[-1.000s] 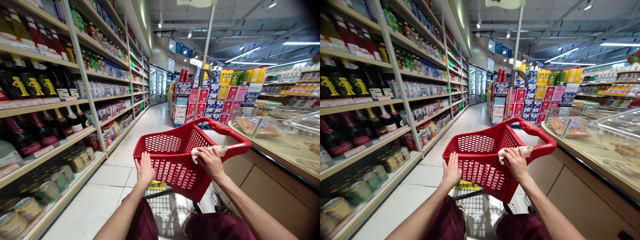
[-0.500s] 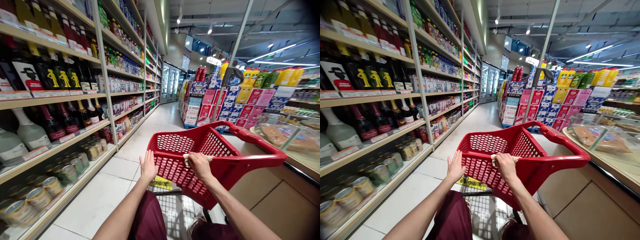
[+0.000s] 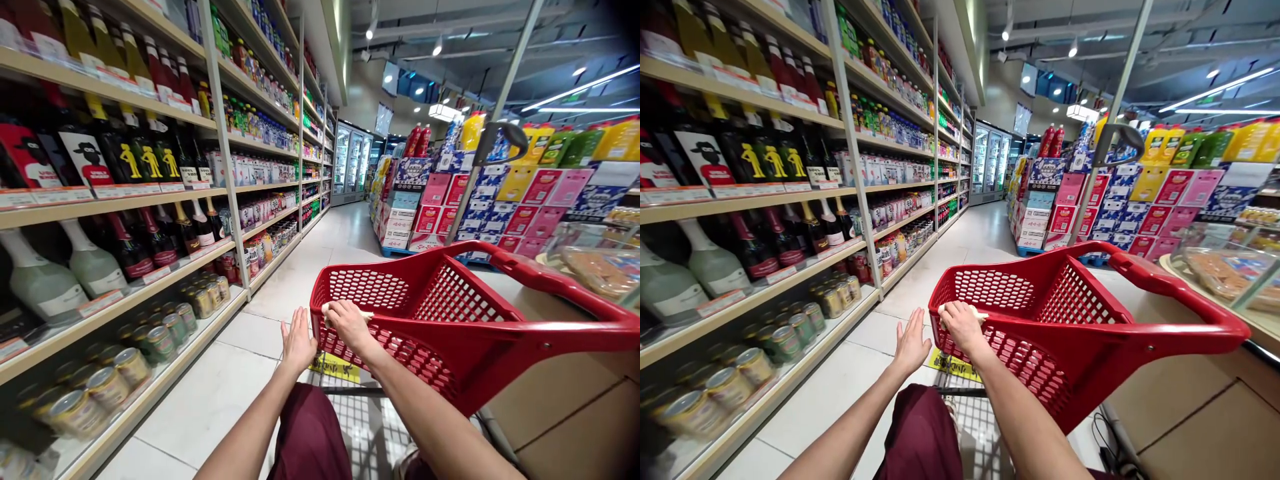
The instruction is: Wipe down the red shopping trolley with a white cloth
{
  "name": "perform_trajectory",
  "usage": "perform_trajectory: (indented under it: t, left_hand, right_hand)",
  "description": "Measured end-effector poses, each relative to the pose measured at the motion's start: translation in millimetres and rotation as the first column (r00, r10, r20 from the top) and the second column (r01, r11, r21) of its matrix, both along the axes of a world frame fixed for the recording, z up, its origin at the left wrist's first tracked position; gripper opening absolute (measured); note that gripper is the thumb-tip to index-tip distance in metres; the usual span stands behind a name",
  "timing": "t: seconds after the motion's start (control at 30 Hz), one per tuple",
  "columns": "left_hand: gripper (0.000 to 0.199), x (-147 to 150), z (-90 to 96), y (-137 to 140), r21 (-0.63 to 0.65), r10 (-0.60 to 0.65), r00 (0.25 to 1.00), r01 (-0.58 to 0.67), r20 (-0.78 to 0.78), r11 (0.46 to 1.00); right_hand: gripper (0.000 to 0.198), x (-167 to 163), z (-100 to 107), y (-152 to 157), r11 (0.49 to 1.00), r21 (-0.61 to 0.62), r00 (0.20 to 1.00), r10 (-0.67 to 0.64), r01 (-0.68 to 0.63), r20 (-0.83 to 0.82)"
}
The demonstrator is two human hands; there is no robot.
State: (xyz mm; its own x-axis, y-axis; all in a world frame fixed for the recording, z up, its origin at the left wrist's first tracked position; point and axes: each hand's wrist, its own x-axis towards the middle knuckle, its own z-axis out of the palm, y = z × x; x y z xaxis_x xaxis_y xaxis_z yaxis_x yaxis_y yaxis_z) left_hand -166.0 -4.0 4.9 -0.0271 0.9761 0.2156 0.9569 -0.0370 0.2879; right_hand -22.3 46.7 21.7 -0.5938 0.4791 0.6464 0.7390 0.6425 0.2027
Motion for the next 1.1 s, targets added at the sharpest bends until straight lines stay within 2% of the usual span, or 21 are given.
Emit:
perform_trajectory:
  t: [0.1, 0.2, 0.27, 0.33, 0.5, 0.57, 0.63, 0.7, 0.8, 0.87, 0.97, 1.03, 1.1]
  left_hand:
    - [0.068, 0, -3.6, -2, 0.007, 0.018, 0.999, -0.019, 0.031, 1.000]
    - [0.068, 1, -9.4, -6, 0.026, -0.011, 1.000, 0.011, 0.015, 1.000]
    - [0.068, 3, -12.7, -8, 0.028, -0.025, 1.000, 0.024, 0.012, 0.999]
    - [0.068, 5, -13.3, -10, 0.018, -0.027, 0.999, 0.027, 0.029, 0.999]
    - [0.067, 19, -3.0, -9, 0.040, -0.047, 0.997, 0.045, 0.054, 0.998]
    - [0.066, 23, 0.8, -9, 0.044, -0.046, 0.998, 0.044, 0.046, 0.998]
    - [0.066, 25, 2.3, -12, 0.042, -0.053, 0.998, 0.051, 0.031, 0.998]
    - [0.066, 23, 2.3, -15, 0.042, -0.052, 0.998, 0.051, 0.020, 0.998]
    - [0.065, 22, 3.2, -18, 0.047, -0.032, 0.999, 0.030, 0.027, 0.998]
    - [0.064, 25, 6.0, -19, 0.063, -0.044, 0.999, 0.042, 0.033, 0.997]
    - [0.063, 38, 12.8, -17, 0.097, -0.080, 0.996, 0.077, 0.027, 0.992]
    - [0.063, 51, 17.2, -16, 0.127, -0.100, 0.995, 0.097, 0.015, 0.987]
    - [0.062, 64, 20.1, -17, 0.159, -0.133, 0.991, 0.131, -0.001, 0.978]
  right_hand:
    - [0.016, -2, -16, -4, 0.997, -0.008, 0.997, 0.073, -0.073, 0.036]
    - [0.016, 1, -40, -14, 0.991, -0.010, 0.988, 0.137, -0.137, 0.066]
    - [0.017, 8, -48, -22, 0.989, -0.010, 0.986, 0.150, -0.149, 0.069]
    - [0.017, 18, -44, -26, 0.990, -0.010, 0.989, 0.138, -0.138, 0.053]
    - [0.027, 35, 0, -20, 1.000, 0.024, 1.000, 0.012, -0.012, -0.004]
    - [0.030, 40, 7, -16, 0.998, 0.056, 0.999, -0.030, 0.028, 0.033]
    - [0.028, 44, 2, -15, 0.998, 0.056, 0.995, -0.034, 0.029, 0.095]
    - [0.021, 49, -11, -18, 0.999, 0.034, 0.990, -0.019, 0.014, 0.142]
    - [0.010, 63, -34, -33, 0.999, 0.034, 0.985, 0.002, -0.008, 0.173]
    - [0.008, 76, -41, -45, 0.999, 0.044, 0.986, -0.004, -0.003, 0.167]
    - [0.011, 95, -29, -52, 0.997, 0.070, 0.996, -0.045, 0.040, 0.076]
    - [0.018, 104, -15, -48, 0.991, 0.097, 0.995, -0.088, 0.091, -0.034]
    - [0.020, 111, -11, -46, 0.988, 0.106, 0.991, -0.101, 0.110, -0.084]
